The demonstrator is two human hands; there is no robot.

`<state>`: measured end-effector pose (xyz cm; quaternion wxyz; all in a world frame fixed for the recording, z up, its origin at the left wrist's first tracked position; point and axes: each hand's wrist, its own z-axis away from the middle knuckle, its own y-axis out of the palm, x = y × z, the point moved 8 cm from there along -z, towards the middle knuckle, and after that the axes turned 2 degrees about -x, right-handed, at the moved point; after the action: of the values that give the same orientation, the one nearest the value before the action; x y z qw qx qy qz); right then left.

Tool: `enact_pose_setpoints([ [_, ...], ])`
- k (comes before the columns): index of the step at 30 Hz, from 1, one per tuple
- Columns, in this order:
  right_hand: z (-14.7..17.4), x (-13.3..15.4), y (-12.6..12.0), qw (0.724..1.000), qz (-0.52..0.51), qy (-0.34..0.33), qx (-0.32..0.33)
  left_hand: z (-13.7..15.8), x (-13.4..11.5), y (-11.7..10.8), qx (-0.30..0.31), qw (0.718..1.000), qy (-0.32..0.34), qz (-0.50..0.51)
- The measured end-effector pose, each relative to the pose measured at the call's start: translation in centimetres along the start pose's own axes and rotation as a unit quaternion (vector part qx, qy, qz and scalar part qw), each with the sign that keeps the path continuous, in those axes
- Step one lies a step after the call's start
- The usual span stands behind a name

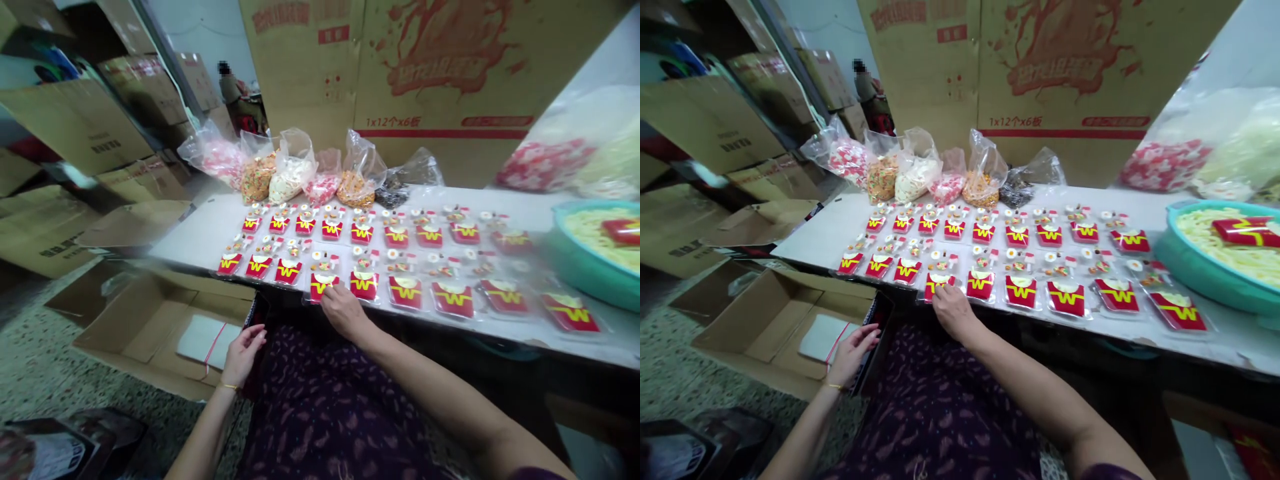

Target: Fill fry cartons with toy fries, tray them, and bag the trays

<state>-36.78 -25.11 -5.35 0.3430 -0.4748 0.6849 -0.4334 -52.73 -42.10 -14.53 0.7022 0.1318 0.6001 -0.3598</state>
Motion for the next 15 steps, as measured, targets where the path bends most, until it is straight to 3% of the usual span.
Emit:
enact_pose_setpoints([
  [7,3.2,-3.0,-5.5,0.998,0.019,-0.005,-0.053,-1.6,0.2,1.5,0.018,1.0,0.002,0.004],
  [11,5.6,-8.2,-6.8,0.995,0.075,0.036,-0.057,-2.8,0.8,2.1,0.022,0.999,-0.012,0.029],
  [15,8.4,-14.9,-6.1,0.983,0.132,0.108,-0.07,-4.0,0.7,1.7,0.006,0.997,-0.027,0.066],
])
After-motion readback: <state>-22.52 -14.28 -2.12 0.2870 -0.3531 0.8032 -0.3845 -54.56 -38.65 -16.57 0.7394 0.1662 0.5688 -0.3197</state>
